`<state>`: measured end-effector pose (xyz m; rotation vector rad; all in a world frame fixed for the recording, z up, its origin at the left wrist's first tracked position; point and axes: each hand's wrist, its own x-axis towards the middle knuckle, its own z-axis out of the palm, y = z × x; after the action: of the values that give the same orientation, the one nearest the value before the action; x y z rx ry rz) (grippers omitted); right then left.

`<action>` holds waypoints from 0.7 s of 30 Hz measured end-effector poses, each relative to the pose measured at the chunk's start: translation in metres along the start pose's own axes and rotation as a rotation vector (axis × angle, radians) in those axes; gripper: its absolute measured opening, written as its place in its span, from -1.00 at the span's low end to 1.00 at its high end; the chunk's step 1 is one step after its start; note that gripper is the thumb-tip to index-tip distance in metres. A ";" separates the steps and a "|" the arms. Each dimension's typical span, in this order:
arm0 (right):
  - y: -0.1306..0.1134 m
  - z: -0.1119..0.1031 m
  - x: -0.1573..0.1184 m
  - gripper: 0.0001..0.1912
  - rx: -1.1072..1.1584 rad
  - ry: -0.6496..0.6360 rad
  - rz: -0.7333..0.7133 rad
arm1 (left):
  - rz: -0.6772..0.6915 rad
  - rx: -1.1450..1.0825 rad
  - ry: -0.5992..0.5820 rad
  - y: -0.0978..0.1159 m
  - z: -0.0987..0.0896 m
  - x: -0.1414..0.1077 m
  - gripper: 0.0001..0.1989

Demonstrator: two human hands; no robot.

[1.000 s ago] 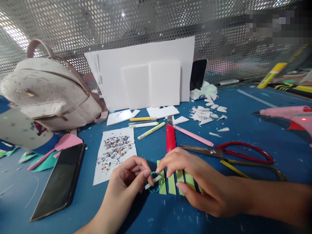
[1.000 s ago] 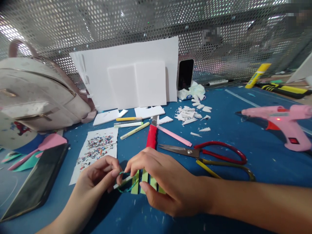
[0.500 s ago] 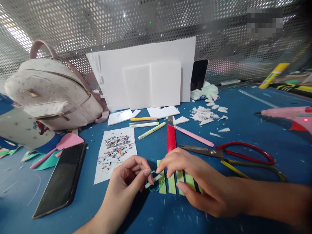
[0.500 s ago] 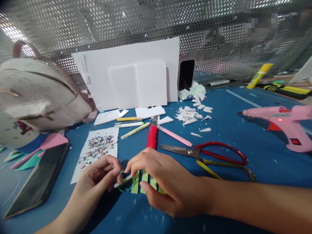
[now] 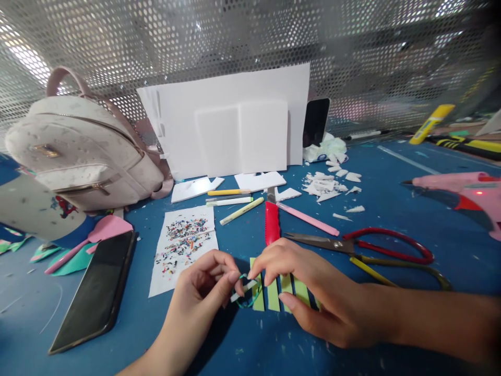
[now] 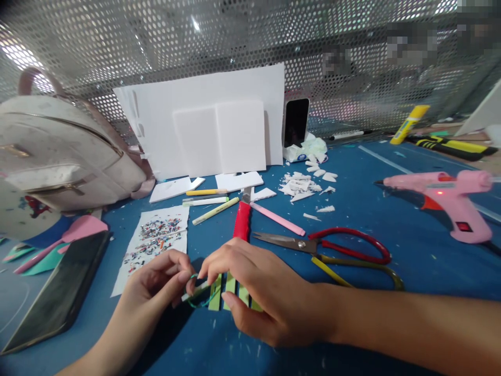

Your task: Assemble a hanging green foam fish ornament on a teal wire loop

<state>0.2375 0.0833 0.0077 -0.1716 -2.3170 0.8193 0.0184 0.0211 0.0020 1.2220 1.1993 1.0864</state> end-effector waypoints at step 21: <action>-0.001 0.001 0.001 -0.60 -0.028 0.032 0.016 | -0.003 0.012 -0.001 0.002 0.001 0.001 -0.78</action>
<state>0.2359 0.0827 0.0084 -0.2147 -2.3006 0.7866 0.0194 0.0223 0.0040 1.2296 1.2083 1.0780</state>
